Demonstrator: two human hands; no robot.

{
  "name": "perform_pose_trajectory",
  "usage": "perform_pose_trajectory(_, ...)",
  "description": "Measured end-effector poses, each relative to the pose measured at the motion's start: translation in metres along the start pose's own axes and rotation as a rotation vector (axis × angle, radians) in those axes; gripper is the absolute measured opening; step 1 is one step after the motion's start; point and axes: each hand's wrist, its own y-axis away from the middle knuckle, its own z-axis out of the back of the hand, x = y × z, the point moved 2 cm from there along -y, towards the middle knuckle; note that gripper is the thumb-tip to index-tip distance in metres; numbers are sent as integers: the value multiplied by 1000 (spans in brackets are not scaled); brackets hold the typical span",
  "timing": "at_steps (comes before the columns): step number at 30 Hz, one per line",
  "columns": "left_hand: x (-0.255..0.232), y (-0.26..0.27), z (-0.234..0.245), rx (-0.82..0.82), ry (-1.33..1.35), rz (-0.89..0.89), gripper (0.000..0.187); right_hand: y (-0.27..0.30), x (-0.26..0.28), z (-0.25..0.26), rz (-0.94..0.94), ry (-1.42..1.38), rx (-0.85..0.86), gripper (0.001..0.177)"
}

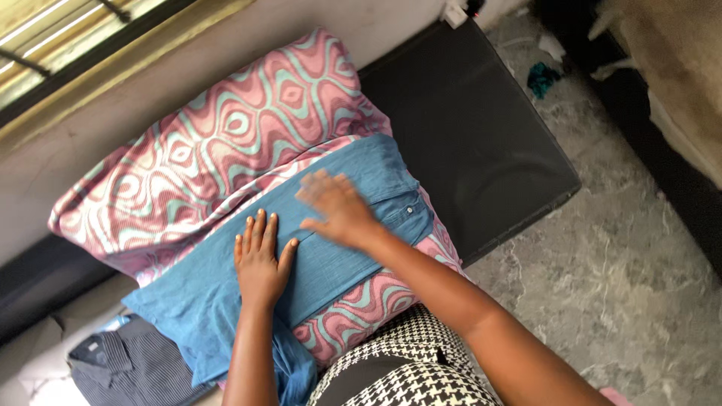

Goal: The person folds a blue shirt and a grey shirt by hand on a bench, smoothing the fabric and aligning the sleeves.

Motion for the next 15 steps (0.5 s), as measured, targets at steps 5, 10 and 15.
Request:
perform_pose_trajectory(5,-3,0,0,4,-6,-4,67,7,-89,9,-331,46,-78,83)
perform_pose_trajectory(10,-9,-2,3,-30,-9,20,66,57,-205,4,-944,-281,163,73)
perform_pose_trajectory(15,-22,-13,5,-21,-4,47,74,111,-247,-4,-1195,-835,153,48)
